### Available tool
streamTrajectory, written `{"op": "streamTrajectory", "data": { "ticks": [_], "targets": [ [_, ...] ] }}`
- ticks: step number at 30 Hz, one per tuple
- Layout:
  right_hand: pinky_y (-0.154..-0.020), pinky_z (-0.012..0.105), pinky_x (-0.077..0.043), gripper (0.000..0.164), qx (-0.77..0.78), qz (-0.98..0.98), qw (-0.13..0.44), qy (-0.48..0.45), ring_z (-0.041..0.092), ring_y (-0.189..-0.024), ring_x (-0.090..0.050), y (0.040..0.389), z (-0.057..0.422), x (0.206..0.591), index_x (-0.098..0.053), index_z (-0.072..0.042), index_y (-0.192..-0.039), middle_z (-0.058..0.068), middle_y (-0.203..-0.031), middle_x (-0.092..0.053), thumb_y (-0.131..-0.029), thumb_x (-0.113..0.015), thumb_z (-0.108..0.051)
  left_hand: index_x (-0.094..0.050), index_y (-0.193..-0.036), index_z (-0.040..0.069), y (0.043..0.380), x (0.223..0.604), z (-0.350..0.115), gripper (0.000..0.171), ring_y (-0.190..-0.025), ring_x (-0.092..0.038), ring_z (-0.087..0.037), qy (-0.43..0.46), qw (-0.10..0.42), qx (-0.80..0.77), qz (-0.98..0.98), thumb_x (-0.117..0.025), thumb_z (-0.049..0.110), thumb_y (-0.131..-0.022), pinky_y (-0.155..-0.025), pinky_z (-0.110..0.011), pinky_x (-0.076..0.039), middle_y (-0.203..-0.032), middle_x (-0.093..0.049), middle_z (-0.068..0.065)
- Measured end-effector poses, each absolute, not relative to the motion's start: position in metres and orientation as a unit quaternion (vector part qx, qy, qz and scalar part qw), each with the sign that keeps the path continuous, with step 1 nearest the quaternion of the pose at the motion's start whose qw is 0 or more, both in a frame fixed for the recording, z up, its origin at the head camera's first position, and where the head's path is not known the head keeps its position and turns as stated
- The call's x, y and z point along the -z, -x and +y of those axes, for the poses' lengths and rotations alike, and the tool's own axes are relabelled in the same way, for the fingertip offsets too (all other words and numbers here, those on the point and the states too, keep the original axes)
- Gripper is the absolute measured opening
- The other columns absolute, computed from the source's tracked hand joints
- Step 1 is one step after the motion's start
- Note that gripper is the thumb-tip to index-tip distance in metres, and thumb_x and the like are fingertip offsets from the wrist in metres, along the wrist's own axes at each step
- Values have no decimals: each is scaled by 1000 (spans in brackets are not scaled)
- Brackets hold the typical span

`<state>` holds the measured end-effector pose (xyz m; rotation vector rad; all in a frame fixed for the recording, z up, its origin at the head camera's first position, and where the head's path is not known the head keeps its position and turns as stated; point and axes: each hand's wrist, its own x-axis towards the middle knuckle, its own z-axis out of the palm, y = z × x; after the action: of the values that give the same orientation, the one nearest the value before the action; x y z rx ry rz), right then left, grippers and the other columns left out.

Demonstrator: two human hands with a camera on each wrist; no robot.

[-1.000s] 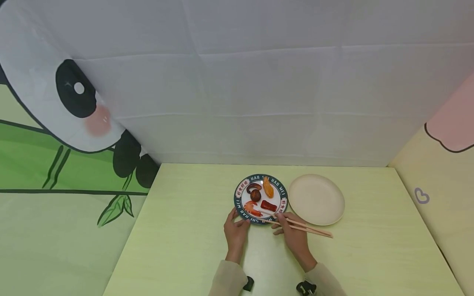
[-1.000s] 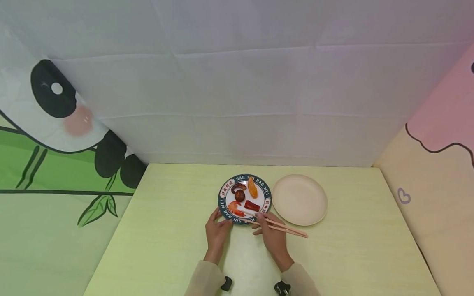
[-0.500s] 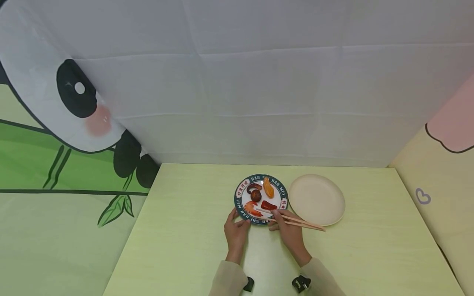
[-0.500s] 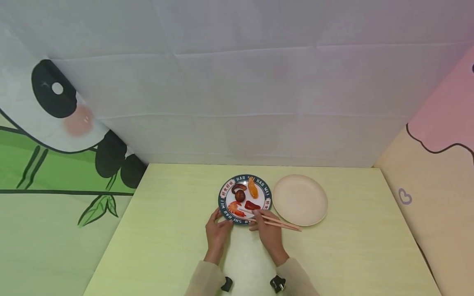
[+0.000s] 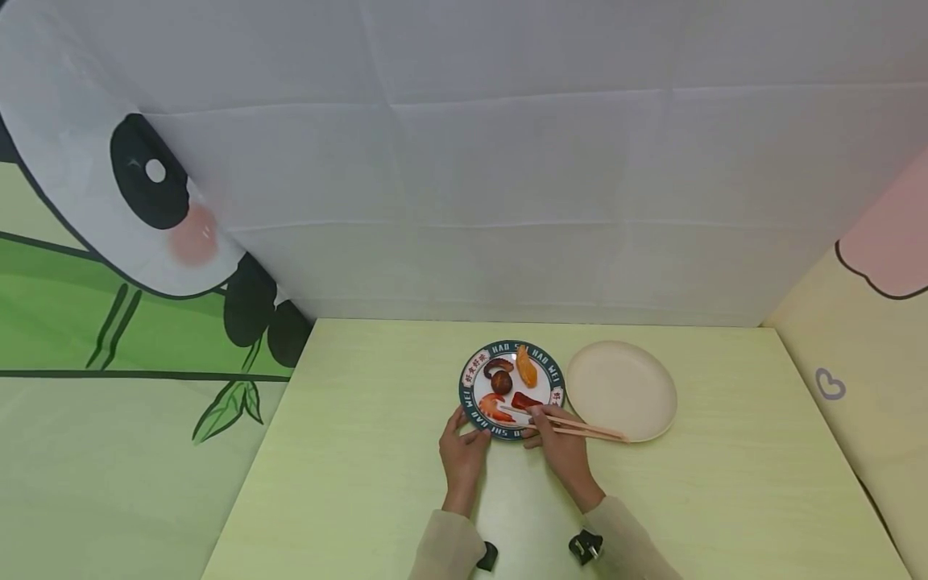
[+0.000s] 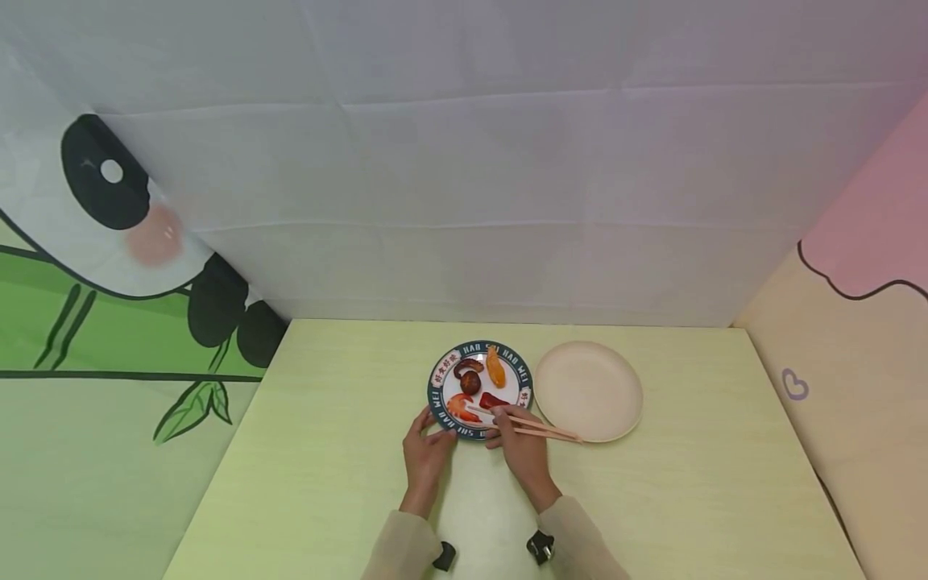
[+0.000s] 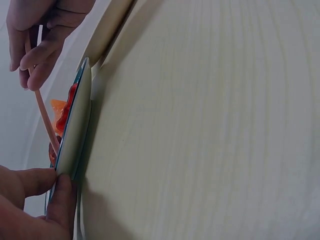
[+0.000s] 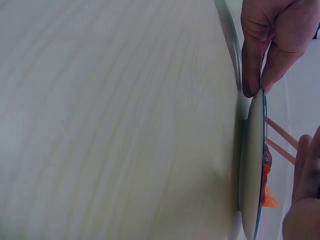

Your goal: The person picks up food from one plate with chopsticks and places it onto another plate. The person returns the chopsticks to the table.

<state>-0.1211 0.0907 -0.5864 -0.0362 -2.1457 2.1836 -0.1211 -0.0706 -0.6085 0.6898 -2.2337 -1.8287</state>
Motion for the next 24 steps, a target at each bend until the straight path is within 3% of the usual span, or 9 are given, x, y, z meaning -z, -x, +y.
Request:
{"op": "streamTrajectory", "data": {
  "ticks": [4, 24],
  "targets": [
    [-60, 34, -65, 26, -714, -699, 35, 17, 54, -81, -73, 122, 89, 587, -69, 17, -117, 36, -96, -68, -107, -59, -4, -56, -146, -6, 120, 607, -71, 67, -91, -76, -31, -235, 82, 615, -748, -77, -9, -83, -74, -33, -63, -127, -64, -25],
    [-60, 35, -65, 27, -726, -687, 42, 2, 39, -75, -77, 129, 79, 598, -66, 21, -117, 37, -95, -69, -106, -58, -2, -57, -145, -7, 121, 610, -71, 66, -90, -77, -33, -225, 91, 614, -751, -77, -11, -82, -74, -32, -64, -126, -64, -25]
  ]
}}
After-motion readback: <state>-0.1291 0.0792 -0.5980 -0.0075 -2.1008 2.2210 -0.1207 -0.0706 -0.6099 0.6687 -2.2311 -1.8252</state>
